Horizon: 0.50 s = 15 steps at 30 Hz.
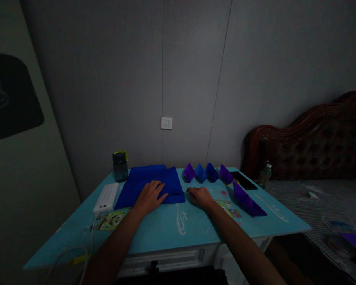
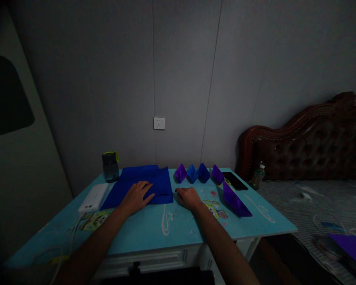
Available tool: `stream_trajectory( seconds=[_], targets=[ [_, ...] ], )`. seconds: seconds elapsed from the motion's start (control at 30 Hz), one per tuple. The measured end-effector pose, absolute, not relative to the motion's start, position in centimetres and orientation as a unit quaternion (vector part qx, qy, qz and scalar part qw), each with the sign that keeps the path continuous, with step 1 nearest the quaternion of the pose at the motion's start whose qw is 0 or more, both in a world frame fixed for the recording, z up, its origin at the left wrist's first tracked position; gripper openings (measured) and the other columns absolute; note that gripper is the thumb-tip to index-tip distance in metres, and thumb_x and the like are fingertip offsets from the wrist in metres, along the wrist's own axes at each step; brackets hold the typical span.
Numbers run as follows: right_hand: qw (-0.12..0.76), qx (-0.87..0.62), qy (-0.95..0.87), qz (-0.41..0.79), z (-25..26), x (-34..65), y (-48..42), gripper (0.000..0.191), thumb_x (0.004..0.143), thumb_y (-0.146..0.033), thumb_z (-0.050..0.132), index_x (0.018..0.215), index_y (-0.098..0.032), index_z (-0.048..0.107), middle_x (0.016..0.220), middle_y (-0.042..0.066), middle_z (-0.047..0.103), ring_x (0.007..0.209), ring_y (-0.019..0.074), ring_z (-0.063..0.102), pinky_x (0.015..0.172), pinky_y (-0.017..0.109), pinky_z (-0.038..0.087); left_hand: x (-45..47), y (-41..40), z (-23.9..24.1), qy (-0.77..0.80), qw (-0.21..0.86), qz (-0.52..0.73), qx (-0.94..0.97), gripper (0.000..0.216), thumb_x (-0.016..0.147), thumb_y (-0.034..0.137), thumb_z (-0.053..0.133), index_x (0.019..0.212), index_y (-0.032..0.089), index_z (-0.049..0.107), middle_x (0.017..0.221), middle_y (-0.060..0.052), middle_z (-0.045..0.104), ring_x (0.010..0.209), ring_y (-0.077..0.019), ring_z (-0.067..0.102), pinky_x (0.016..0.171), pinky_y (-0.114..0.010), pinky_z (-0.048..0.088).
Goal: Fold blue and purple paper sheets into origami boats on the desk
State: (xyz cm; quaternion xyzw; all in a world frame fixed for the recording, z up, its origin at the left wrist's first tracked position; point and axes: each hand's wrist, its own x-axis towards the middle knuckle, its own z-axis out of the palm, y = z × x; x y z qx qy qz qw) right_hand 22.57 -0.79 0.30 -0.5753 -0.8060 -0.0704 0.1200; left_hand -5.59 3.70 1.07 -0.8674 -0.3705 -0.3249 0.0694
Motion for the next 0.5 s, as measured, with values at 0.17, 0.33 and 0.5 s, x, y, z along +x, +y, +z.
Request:
stream_trajectory(
  seconds=[0.17, 0.33, 0.5],
  targets=[
    [0.171, -0.579, -0.795, -0.057, 0.0, 22.0, -0.8, 0.031, 0.092, -0.024, 0.043, 0.115, -0.023, 0.064, 0.103, 0.005, 0.074, 0.089, 0.0174, 0.069, 0.081, 0.023, 0.044, -5.7, 3.8, -0.7, -0.399, 0.038, -0.317, -0.859, 0.049, 0.085, 0.050, 0.056, 0.123, 0.020, 0.059, 0.127, -0.013, 0.057, 0.117, -0.0307, 0.051, 0.099, -0.045, 0.037],
    [0.274, -0.585, -0.763, -0.032, -0.4, 19.8, 0.7, 0.033, 0.092, -0.024, 0.038, 0.110, -0.022, 0.066, 0.090, 0.004, 0.074, 0.079, 0.0181, 0.069, 0.075, 0.025, 0.046, -5.6, 3.5, -1.0, -0.420, 0.006, -0.287, -0.861, 0.049, 0.083, 0.044, 0.060, 0.125, 0.019, 0.058, 0.131, -0.014, 0.057, 0.120, -0.0309, 0.052, 0.101, -0.046, 0.037],
    [0.381, -0.528, -0.757, -0.052, -0.3, 17.0, 1.9, 0.030, 0.093, -0.024, 0.040, 0.108, -0.020, 0.066, 0.106, 0.008, 0.069, 0.102, 0.0206, 0.062, 0.093, 0.031, 0.044, -5.3, 3.4, -1.4, -0.445, -0.004, -0.294, -0.846, 0.045, 0.086, 0.043, 0.056, 0.124, 0.018, 0.059, 0.127, -0.014, 0.061, 0.118, -0.0314, 0.054, 0.100, -0.047, 0.038]
  ],
)
